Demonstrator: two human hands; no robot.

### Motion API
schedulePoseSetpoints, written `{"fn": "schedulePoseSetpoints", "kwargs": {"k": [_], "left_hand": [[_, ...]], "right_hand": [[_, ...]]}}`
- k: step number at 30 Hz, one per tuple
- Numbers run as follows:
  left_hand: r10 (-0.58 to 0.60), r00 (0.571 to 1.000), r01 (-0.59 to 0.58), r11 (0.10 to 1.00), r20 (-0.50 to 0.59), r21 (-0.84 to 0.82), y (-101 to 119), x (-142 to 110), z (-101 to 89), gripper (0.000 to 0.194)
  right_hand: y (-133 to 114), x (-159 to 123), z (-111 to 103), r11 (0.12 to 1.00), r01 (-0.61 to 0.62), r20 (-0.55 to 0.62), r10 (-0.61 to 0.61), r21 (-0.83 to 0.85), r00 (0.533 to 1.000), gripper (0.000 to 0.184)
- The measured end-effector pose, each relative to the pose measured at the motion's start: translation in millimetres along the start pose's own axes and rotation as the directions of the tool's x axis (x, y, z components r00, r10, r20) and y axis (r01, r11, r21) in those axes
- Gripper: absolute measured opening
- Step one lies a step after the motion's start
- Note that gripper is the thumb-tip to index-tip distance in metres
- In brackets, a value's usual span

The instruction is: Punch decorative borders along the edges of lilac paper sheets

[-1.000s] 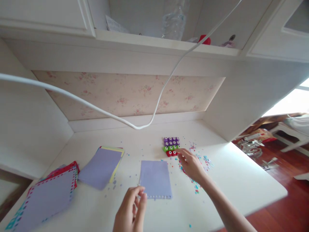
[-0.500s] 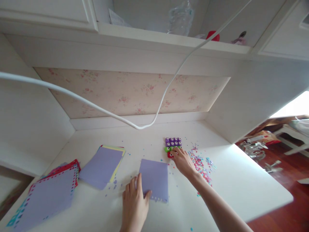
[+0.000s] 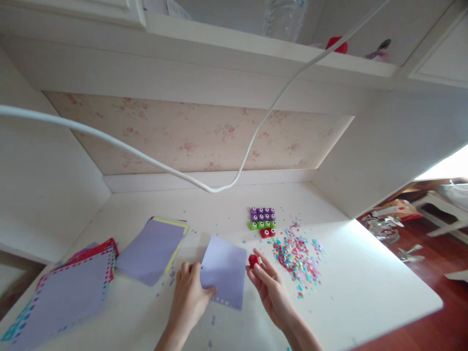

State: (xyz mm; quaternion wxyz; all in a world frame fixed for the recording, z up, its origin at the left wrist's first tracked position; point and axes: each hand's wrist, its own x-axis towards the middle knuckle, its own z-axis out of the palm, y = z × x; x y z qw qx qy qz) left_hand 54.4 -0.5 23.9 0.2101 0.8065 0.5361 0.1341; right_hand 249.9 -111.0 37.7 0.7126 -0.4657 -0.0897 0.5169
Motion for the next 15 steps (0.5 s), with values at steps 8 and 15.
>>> {"fn": "schedulePoseSetpoints", "kwargs": {"k": [8, 15], "left_hand": [[-0.159, 0.977, 0.215, 0.693, 0.144, -0.689, -7, -7, -12.6, 0.033], [-0.346, 0.927, 0.283, 0.399, 0.143, -0.872, -3, -13, -19.1, 0.046]], "right_hand": [[1, -9, -7, 0.988, -0.099, 0.01, 0.098, 0.12, 0.995, 0.051], [6, -14, 7, 0.994, -0.09, 0.011, 0.091, -0.062, 0.996, 0.045]]}}
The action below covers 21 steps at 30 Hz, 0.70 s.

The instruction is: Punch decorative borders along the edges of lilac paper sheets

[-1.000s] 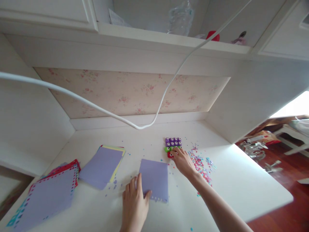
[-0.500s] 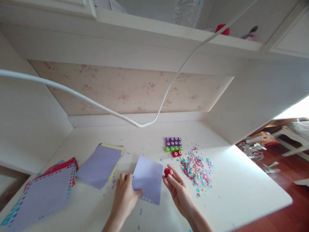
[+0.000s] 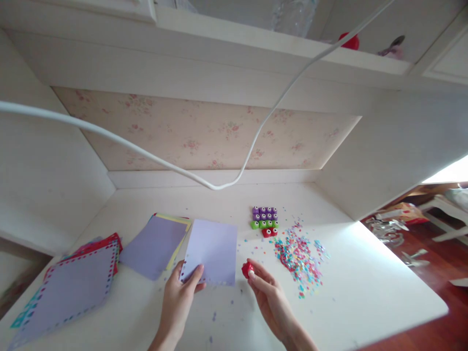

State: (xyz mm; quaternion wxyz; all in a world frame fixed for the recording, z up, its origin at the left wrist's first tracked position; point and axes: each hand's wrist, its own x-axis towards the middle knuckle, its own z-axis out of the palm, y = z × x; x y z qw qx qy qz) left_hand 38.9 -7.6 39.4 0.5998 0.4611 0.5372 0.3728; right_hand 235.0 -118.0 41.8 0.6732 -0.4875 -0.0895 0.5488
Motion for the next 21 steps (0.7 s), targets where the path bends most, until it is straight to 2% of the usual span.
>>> {"fn": "schedulePoseSetpoints", "kwargs": {"k": [6, 12, 21], "left_hand": [[0.07, 0.997, -0.071, 0.997, 0.038, 0.038, 10, -6, 2.1, 0.043], [0.114, 0.991, -0.121, 0.986, 0.069, 0.116, 17, -9, 1.1, 0.039], [0.111, 0.992, -0.117, 0.987, 0.059, 0.107, 16, -8, -0.4, 0.038]], "right_hand": [[5, 1, 9, 1.0, -0.005, 0.001, 0.006, -0.031, 1.0, 0.046], [1, 3, 10, 0.998, -0.005, 0.069, 0.009, -0.059, 0.998, 0.041], [2, 3, 8, 0.999, -0.025, 0.045, 0.024, 0.028, 0.999, 0.04]]}}
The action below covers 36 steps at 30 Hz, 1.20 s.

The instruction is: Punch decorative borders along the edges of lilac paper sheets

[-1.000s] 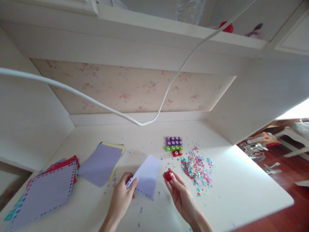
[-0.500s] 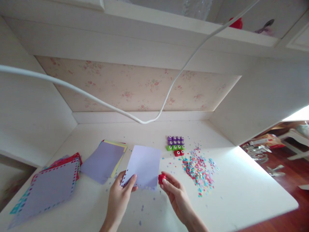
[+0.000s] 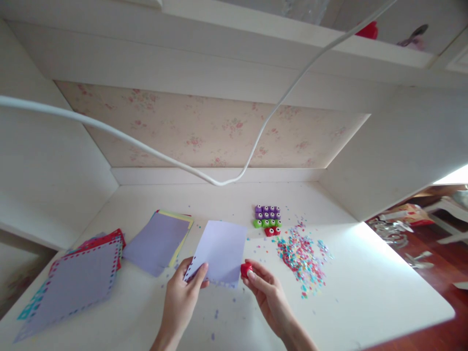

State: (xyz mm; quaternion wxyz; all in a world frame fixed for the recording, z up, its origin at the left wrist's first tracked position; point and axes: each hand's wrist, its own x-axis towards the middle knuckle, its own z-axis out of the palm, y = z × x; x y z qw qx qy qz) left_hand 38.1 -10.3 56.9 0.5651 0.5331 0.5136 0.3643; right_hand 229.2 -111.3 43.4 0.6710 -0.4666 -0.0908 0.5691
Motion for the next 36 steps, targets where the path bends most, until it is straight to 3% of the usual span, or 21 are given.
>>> {"fn": "schedulePoseSetpoints", "kwargs": {"k": [9, 18, 22, 25, 31, 36], "left_hand": [[-0.002, 1.0, 0.002, 1.0, 0.0, 0.014, -2, 1, -1.0, 0.038], [-0.031, 0.998, 0.032, 0.999, 0.062, -0.021, 4, -2, 2.2, 0.038], [-0.087, 0.981, 0.123, 0.97, 0.175, -0.209, 4, -6, 5.5, 0.041], [-0.105, 0.957, 0.169, 0.959, 0.27, -0.228, -2, -12, 12.6, 0.04], [-0.208, 0.961, 0.235, 0.962, 0.182, -0.142, -16, -21, 28.4, 0.041], [-0.111, 0.993, 0.112, 0.993, 0.041, -0.025, -8, -3, 8.3, 0.039]], "right_hand": [[2, 1, 0, 1.0, -0.005, 0.006, 0.005, -0.019, 1.0, 0.04], [-1, 0, 7, 0.997, -0.006, 0.098, 0.013, -0.075, 0.995, 0.034], [-7, -3, 11, 0.988, -0.027, 0.201, 0.058, -0.154, 0.978, 0.035], [-10, -6, 14, 0.98, -0.017, 0.271, 0.072, -0.198, 0.96, 0.032], [-4, -7, 17, 0.972, -0.024, 0.258, 0.086, -0.235, 0.962, 0.03], [-14, -8, 0, 0.929, 0.019, 0.162, 0.045, -0.369, 0.986, 0.031]]}}
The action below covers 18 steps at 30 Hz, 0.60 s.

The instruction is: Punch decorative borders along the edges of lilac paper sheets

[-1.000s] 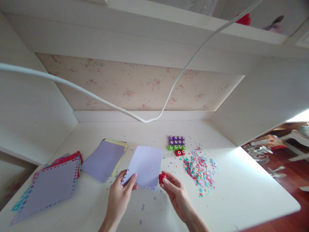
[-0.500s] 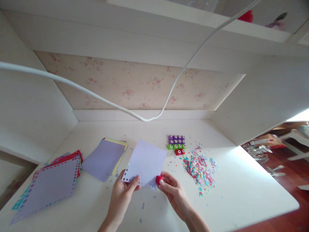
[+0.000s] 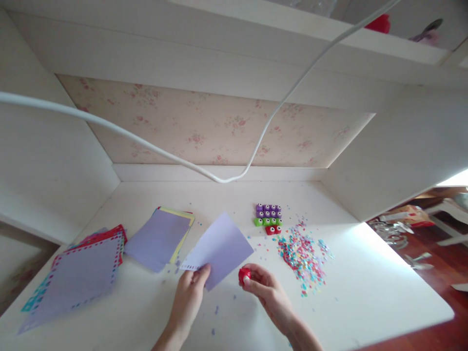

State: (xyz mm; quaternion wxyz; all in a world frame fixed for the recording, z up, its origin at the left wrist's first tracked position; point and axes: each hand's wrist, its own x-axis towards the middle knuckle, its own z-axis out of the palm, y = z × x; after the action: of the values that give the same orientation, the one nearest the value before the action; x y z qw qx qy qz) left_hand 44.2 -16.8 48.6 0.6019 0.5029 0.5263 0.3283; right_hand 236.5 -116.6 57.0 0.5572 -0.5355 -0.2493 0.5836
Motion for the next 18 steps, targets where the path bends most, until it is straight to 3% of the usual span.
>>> {"fn": "schedulePoseSetpoints", "kwargs": {"k": [2, 4, 6, 10, 14, 16, 18], "left_hand": [[0.036, 0.999, -0.036, 0.995, 0.007, 0.095, 12, 11, -17.6, 0.033], [0.029, 0.974, -0.062, 0.988, 0.227, 0.138, 27, 21, -35.2, 0.027], [0.029, 0.914, -0.136, 0.962, 0.406, 0.238, 43, 27, -48.3, 0.02], [0.007, 0.84, -0.218, 0.919, 0.542, 0.327, 71, 32, -54.2, 0.016], [-0.036, 0.768, -0.184, 0.944, 0.64, 0.274, 86, 32, -49.5, 0.018], [-0.028, 0.787, -0.113, 0.976, 0.616, 0.188, 84, 31, -49.4, 0.022], [-0.002, 0.848, 0.014, 1.0, 0.53, -0.019, 74, 25, -48.3, 0.04]], "right_hand": [[-12, -5, -16, 0.998, 0.013, -0.038, -0.015, -0.055, 0.999, 0.031], [-30, -9, -29, 0.992, 0.046, -0.05, -0.053, -0.121, 0.997, 0.032], [-53, -12, -34, 0.967, 0.13, -0.018, -0.137, -0.219, 0.99, 0.03], [-89, -3, -20, 0.869, 0.271, 0.166, -0.221, -0.414, 0.961, 0.034], [-91, 15, -4, 0.837, 0.305, 0.33, -0.16, -0.454, 0.93, 0.028], [-83, 21, -3, 0.832, 0.273, 0.346, -0.105, -0.483, 0.932, 0.023], [-72, 23, -4, 0.871, 0.209, 0.284, -0.084, -0.445, 0.955, 0.021]]}}
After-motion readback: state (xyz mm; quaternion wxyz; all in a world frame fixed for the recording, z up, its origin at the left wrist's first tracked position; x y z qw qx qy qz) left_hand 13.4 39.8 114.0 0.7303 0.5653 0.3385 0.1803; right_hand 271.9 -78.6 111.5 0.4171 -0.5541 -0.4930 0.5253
